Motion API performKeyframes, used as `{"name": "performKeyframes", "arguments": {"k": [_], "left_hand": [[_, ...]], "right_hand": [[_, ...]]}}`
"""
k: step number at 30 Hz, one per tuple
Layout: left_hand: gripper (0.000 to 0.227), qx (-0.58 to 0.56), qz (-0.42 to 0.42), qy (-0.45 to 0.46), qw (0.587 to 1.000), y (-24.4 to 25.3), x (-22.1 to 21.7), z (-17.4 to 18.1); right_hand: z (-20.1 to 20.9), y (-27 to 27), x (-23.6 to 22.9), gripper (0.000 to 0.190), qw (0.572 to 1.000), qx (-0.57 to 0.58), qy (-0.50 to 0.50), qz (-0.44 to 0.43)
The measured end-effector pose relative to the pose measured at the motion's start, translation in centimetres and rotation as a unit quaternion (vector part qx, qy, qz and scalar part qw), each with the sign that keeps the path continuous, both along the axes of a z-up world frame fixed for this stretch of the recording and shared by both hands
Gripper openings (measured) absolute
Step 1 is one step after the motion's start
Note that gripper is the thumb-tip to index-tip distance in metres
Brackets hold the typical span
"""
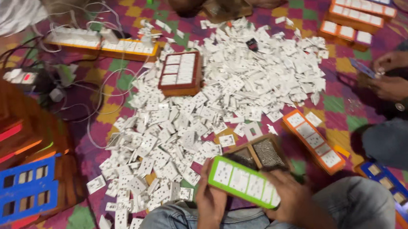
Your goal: The person sits on the floor and assembles white plastic electrical socket modules into a green stripboard. They insert small metal pins into the modules and secure them by hand, handling multiple modules and a box of pins.
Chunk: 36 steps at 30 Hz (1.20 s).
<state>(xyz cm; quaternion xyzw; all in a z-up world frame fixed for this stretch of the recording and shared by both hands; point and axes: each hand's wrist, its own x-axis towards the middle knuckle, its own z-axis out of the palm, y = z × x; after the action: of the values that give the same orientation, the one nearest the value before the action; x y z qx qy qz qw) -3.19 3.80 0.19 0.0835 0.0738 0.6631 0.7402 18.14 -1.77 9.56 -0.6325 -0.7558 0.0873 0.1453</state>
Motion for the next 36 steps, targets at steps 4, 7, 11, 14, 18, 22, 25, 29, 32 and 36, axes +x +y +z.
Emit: {"name": "performKeyframes", "arguments": {"k": [4,7,11,14,18,22,25,29,32,36], "left_hand": [[0.061,-0.081,-0.064,0.147,0.984,-0.5,1.7,-1.0],[0.047,-0.107,-0.095,0.272,0.952,-0.3,3.0,-2.8],[0.034,-0.112,-0.095,0.421,0.895,0.0,5.2,-4.5],[0.033,-0.044,0.021,0.650,0.759,0.7,6.4,-3.7],[0.039,-0.015,0.071,0.727,0.683,1.3,6.5,-2.1],[0.041,0.006,0.116,0.716,0.689,1.3,5.6,-2.2],[0.037,0.018,0.116,0.708,0.697,1.1,5.2,-3.1],[0.035,0.026,0.157,0.703,0.694,1.5,4.7,-3.6],[0.029,-0.004,0.133,0.722,0.679,1.2,3.6,-3.8],[0.034,-0.015,0.121,0.732,0.670,1.5,3.1,-4.0]], "right_hand": [[1.3,3.4,4.0,0.080,0.998,0.046,0.003,0.043],[2.5,5.6,6.9,0.086,0.991,0.090,-0.077,-0.059],[4.0,6.8,9.2,0.087,0.969,0.048,-0.119,-0.212],[4.0,7.4,8.9,0.069,0.950,-0.122,-0.124,-0.260],[2.6,8.5,8.9,0.094,0.954,-0.104,-0.092,-0.265],[0.0,9.6,11.2,0.096,0.956,-0.132,-0.043,-0.258],[-2.2,9.9,13.2,0.102,0.962,-0.135,0.014,-0.238],[-3.0,10.6,14.4,0.100,0.963,-0.157,0.001,-0.221],[-3.5,9.8,14.1,0.103,0.961,-0.143,-0.057,-0.229],[-5.0,10.8,15.0,0.104,0.947,-0.161,-0.090,-0.264]]}}
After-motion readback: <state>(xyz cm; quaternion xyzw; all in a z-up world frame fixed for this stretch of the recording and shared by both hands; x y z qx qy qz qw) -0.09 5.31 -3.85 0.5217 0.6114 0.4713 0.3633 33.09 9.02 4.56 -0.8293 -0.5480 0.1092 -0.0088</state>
